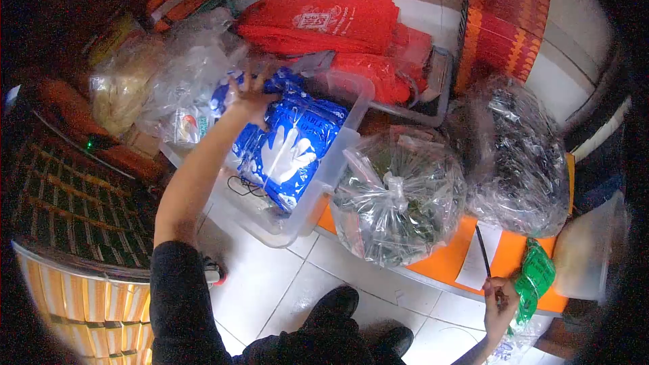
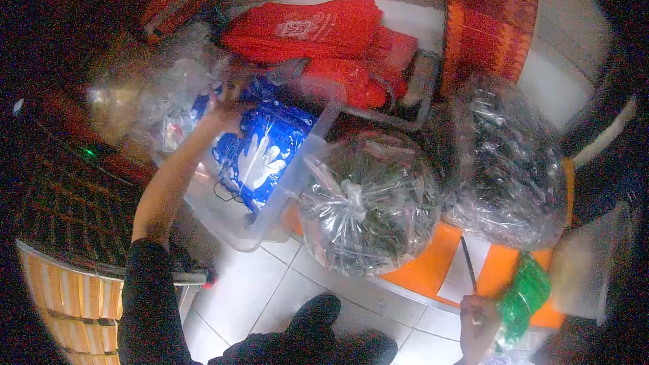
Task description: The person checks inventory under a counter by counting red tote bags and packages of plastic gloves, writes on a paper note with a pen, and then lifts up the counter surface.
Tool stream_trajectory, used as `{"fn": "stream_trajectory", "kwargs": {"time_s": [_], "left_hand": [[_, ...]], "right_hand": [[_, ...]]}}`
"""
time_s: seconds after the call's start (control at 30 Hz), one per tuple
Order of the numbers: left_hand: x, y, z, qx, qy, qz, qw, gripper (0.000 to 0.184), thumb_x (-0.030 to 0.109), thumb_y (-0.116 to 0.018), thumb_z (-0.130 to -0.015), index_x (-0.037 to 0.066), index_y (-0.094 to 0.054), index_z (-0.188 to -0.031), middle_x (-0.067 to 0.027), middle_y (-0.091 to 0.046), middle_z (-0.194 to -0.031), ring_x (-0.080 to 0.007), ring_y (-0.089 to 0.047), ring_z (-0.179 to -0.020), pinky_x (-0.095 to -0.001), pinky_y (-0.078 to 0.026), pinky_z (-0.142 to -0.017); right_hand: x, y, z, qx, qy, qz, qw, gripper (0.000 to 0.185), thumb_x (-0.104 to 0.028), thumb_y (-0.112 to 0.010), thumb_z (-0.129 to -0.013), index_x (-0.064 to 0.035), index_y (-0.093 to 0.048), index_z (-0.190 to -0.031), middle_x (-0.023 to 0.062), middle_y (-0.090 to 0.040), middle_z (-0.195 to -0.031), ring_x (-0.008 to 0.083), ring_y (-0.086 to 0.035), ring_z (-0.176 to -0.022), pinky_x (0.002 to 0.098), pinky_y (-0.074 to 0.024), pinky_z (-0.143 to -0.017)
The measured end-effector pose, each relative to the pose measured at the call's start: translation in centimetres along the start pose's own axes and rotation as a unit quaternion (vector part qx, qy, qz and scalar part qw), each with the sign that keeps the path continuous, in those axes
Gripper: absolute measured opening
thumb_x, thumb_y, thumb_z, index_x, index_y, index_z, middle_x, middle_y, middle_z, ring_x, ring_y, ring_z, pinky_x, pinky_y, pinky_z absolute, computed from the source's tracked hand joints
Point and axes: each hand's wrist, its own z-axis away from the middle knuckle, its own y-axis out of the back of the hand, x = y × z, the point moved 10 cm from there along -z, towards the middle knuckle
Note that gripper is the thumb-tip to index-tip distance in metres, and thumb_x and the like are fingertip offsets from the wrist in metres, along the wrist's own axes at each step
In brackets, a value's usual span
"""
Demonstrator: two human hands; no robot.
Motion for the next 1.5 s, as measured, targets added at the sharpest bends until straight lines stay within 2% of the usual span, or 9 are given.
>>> {"fn": "stream_trajectory", "kwargs": {"time_s": [0.27,0.4,0.47,0.63,0.87,1.07,1.13,1.27,1.5], "left_hand": [[1.5,-1.4,0.2,0.103,-0.079,-0.045,0.991,0.059,0.040,-0.073,-0.044,0.016,-0.058,-0.096,-0.0130,-0.027,-0.127,-0.0346,-0.022,-0.117,-0.0584,-0.026,-0.087],[-5.5,0.3,4.8,-0.050,0.059,0.090,0.993,0.048,0.039,-0.069,-0.052,0.007,-0.057,-0.086,-0.0179,-0.052,-0.100,-0.0326,-0.051,-0.089,-0.0363,-0.044,-0.075],[-9.8,5.0,8.3,0.258,0.033,0.052,0.964,0.045,0.038,-0.068,-0.055,0.003,-0.057,-0.082,-0.0165,-0.058,-0.081,-0.0330,-0.055,-0.077,-0.0383,-0.044,-0.072],[-16.8,12.3,17.3,0.441,0.090,0.308,0.838,0.033,0.021,-0.064,-0.063,0.001,-0.057,-0.089,-0.0150,-0.059,-0.083,-0.0264,-0.058,-0.074,-0.0314,-0.046,-0.066],[-2.8,15.0,19.5,0.226,0.052,0.763,0.604,0.038,0.008,-0.066,-0.058,-0.002,-0.054,-0.093,-0.0110,-0.058,-0.083,-0.0169,-0.056,-0.071,-0.0305,-0.046,-0.068],[19.1,11.5,20.6,-0.112,-0.075,0.896,0.423,0.051,0.000,-0.069,-0.054,-0.001,-0.049,-0.102,-0.0101,-0.057,-0.090,-0.0187,-0.055,-0.081,-0.0324,-0.043,-0.077],[24.2,9.3,20.9,-0.160,-0.112,0.918,0.346,0.054,0.000,-0.068,-0.057,-0.001,-0.046,-0.105,-0.0099,-0.056,-0.094,-0.0183,-0.054,-0.085,-0.0312,-0.043,-0.077],[28.8,8.6,21.9,-0.115,-0.248,0.860,0.430,0.047,0.003,-0.066,-0.065,0.000,-0.045,-0.106,-0.0070,-0.054,-0.096,-0.0145,-0.052,-0.086,-0.0272,-0.042,-0.076],[31.4,4.4,23.1,-0.215,-0.169,0.877,0.396,0.034,0.020,-0.050,-0.082,0.002,-0.043,-0.109,-0.0053,-0.049,-0.104,-0.0135,-0.044,-0.095,-0.0299,-0.035,-0.083]], "right_hand": [[-0.3,0.3,0.5,0.015,0.021,-0.028,0.999,0.004,0.000,-0.054,-0.073,0.0006,-0.051,-0.071,0.0048,-0.052,-0.065,0.0063,-0.044,-0.056,0.0169,-0.0328,-0.049],[-0.5,2.0,0.8,0.056,0.022,-0.067,0.996,0.005,0.000,-0.055,-0.073,0.0001,-0.051,-0.069,0.0037,-0.051,-0.064,0.0065,-0.043,-0.055,0.0176,-0.0322,-0.048],[-0.5,2.6,0.7,0.062,0.016,-0.066,0.996,0.005,0.000,-0.055,-0.072,0.0002,-0.051,-0.068,0.0032,-0.051,-0.063,0.0062,-0.042,-0.054,0.0179,-0.0312,-0.047],[-4.7,1.5,-0.5,0.040,0.050,-0.077,0.995,0.003,0.000,-0.056,-0.069,0.0004,-0.053,-0.068,0.0036,-0.052,-0.060,0.0073,-0.042,-0.052,0.0189,-0.0306,-0.046],[-11.1,-0.9,-1.6,-0.055,0.120,-0.185,0.974,0.029,-0.003,-0.062,-0.062,-0.0037,-0.055,-0.090,0.0095,-0.058,-0.083,0.0160,-0.056,-0.078,0.0259,-0.0442,-0.066],[-12.4,2.1,-1.4,0.042,0.154,-0.487,0.859,0.088,0.007,-0.070,-0.049,-0.0019,-0.020,-0.121,0.0129,-0.037,-0.117,0.0234,-0.042,-0.105,0.0317,-0.0367,-0.086],[-9.4,4.6,-1.2,0.178,0.125,-0.442,0.870,0.059,0.009,-0.068,-0.055,-0.0036,-0.034,-0.101,0.0089,-0.047,-0.098,0.0160,-0.049,-0.093,0.0273,-0.0416,-0.077],[-6.2,6.3,0.9,0.281,0.106,-0.369,0.880,0.044,0.009,-0.066,-0.060,-0.0011,-0.040,-0.094,0.0067,-0.054,-0.080,0.0122,-0.055,-0.074,0.0218,-0.0438,-0.065],[-3.7,6.8,2.2,0.329,0.042,-0.317,0.889,0.011,0.005,-0.061,-0.069,0.0038,-0.055,-0.078,0.0088,-0.058,-0.079,0.0086,-0.053,-0.070,0.0188,-0.0417,-0.062]]}}
